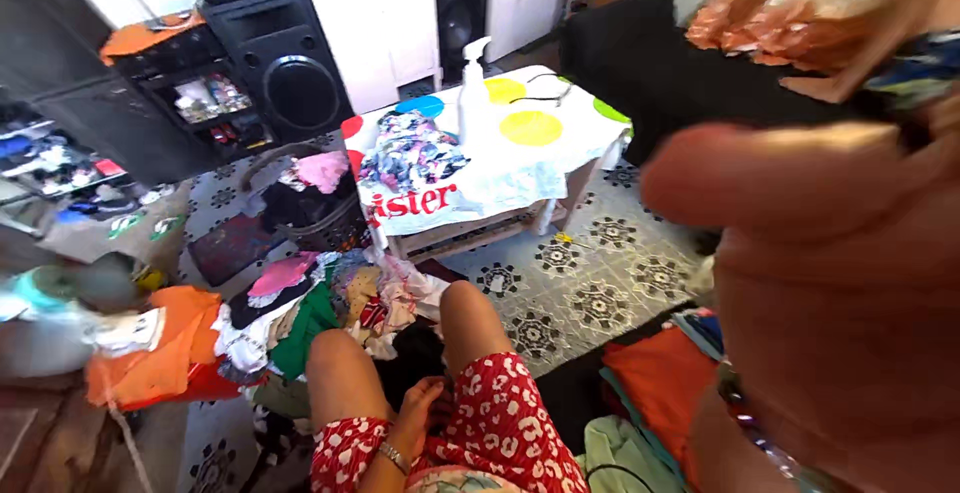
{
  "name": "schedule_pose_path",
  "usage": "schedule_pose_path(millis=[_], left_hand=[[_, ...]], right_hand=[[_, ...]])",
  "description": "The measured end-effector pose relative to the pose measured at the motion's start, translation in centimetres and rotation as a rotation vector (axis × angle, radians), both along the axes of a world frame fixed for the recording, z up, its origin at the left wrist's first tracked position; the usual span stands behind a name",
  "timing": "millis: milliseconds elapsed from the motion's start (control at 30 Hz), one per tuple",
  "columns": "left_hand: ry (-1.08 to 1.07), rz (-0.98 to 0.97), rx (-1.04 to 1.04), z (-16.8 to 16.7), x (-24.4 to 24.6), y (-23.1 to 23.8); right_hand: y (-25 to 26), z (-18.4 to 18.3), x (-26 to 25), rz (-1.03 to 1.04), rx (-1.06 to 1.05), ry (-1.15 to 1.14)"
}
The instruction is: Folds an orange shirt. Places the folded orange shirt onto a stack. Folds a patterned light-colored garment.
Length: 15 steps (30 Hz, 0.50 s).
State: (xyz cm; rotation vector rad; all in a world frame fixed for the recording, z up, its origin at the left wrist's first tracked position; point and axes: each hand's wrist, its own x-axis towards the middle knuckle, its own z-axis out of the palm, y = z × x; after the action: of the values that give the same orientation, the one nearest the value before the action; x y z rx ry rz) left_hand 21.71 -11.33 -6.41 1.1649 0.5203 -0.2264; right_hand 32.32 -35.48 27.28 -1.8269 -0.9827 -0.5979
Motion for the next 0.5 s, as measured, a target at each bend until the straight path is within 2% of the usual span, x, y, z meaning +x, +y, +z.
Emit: schedule_pose_path(millis=[33, 100, 133, 167, 233, 300, 400, 500], left_hand=[[0.051, 0.042, 0.003, -1.0, 0.1, 0.2], [0.14, 0.091, 0.044, -0.1, 0.3, 0.0], [0.14, 0.104, 0.057, 0.3, 0.3, 0.1], [0.128, 0.118, 0.06, 0.6, 0.4, 0.3], [0.099, 0.146, 0.069, 1.2, 0.5, 0.8], [0.057, 0.137, 0.122, 2.1, 0.9, 1.7], [-0.073, 0.052, 0.367, 4.7, 1.9, 4.6], [-0.179, -0.01, 0.689, 7.5, 3.4, 8.9]], right_hand=[[1.9, 0.4, 0.6, 0.183, 0.084, -0.004], [5.8, 0.7, 1.7, 0.559, 0.218, -0.011], [7.1, -0.3, 2.5, 0.619, 0.188, -0.016], [8.2, -2.4, 3.5, 0.574, 0.107, -0.03], [10.0, -8.3, 5.5, 0.383, -0.181, 0.019], [11.6, -14.4, 7.1, 0.318, -0.49, 0.248], [13.7, -22.1, 8.7, 0.261, -0.769, 0.487], [15.2, -27.3, 9.2, 0.142, -0.971, 0.443]])
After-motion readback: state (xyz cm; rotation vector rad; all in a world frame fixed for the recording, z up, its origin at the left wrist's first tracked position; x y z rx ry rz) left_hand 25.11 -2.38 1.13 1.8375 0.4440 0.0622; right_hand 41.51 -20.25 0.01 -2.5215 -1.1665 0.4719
